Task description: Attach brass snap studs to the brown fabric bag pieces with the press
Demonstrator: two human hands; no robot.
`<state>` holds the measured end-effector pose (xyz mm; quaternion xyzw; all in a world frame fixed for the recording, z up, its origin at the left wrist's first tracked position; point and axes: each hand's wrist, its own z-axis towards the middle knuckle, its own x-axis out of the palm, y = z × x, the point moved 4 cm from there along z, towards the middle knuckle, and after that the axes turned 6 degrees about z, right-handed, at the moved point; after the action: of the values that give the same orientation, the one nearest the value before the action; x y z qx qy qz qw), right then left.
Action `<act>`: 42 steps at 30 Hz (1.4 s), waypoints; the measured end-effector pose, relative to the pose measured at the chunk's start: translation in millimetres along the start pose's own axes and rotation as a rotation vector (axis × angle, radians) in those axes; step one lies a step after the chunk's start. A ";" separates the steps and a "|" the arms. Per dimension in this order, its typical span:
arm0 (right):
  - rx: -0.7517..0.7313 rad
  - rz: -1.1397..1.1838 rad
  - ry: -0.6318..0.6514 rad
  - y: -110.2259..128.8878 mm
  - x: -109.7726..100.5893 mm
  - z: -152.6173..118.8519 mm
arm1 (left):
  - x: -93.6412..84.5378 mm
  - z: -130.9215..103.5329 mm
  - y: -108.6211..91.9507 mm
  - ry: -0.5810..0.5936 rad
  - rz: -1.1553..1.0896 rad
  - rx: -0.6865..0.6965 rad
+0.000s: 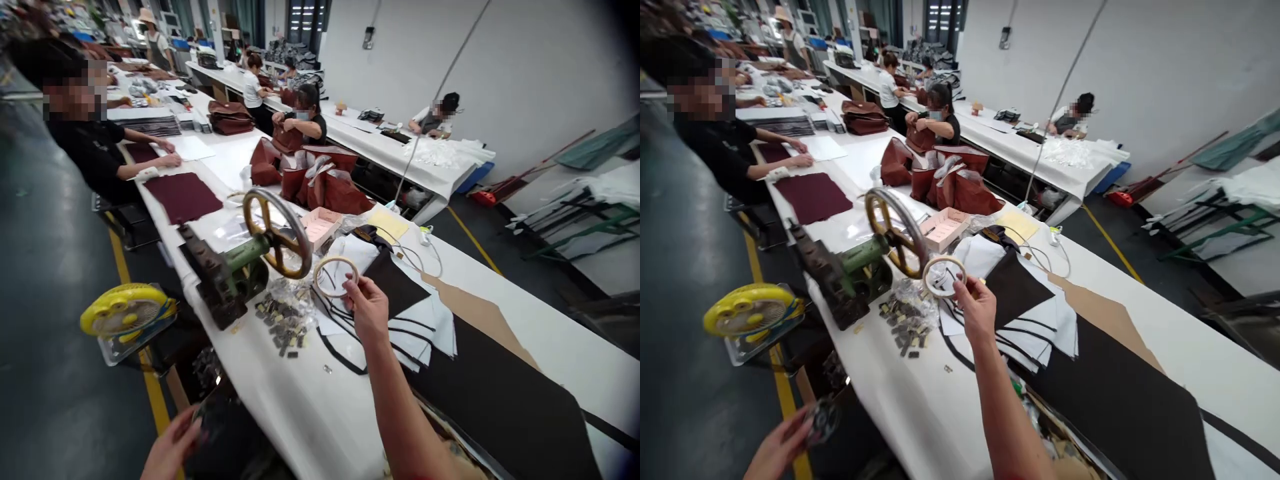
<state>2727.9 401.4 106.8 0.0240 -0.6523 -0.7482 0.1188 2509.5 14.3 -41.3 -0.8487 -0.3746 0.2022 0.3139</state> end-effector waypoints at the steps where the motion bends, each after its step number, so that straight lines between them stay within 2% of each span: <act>1: 0.069 0.091 0.078 1.1 19.4 -26.4 | -1.1 -5.6 -15.3 0.043 -0.086 0.066; 3: 0.163 0.182 0.236 0.5 63.3 -81.9 | -8.5 -23.0 -47.9 0.109 -0.184 0.227; 5: 0.208 0.227 0.381 -1.9 109.8 -137.3 | -26.8 -44.8 -77.9 0.113 -0.239 0.412; 8: 0.213 0.255 0.548 -3.5 176.0 -212.3 | -70.6 -80.2 -105.8 0.142 -0.291 0.650; 10: 0.204 0.252 0.616 -2.0 214.9 -254.5 | -108.7 -103.4 -108.9 0.127 -0.287 0.750; 12: 0.192 0.228 0.657 0.9 249.7 -291.3 | -149.8 -124.1 -101.1 0.088 -0.265 0.820; 14: 0.188 0.184 0.705 3.3 282.4 -326.0 | -191.4 -139.4 -85.2 0.041 -0.257 0.863; 20: 0.217 0.131 0.832 3.6 372.9 -426.9 | -307.0 -164.1 -27.5 -0.104 -0.349 0.952; 22: 0.201 0.144 0.878 5.1 398.5 -456.9 | -340.1 -174.5 -12.8 -0.216 -0.278 1.021; 25: 0.170 0.180 0.957 9.8 430.9 -493.5 | -381.7 -191.6 5.7 -0.445 -0.084 1.102; 28: 0.113 0.200 1.055 17.2 458.1 -518.9 | -413.0 -205.8 20.4 -0.568 -0.016 1.188; 33: -0.028 0.241 1.204 32.0 494.7 -545.9 | -449.1 -220.1 36.2 -0.622 -0.061 1.236; 37: -0.059 0.279 1.287 38.1 514.3 -563.6 | -465.5 -224.4 44.8 -0.631 -0.082 1.233; 42: -0.047 0.238 1.305 33.0 524.3 -568.7 | -471.5 -208.5 55.0 -0.573 -0.175 1.202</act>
<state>2332.5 -264.1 117.4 0.3976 -0.4282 -0.5758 0.5718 2357.4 -453.6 122.4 -0.4055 -0.3328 0.5668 0.6353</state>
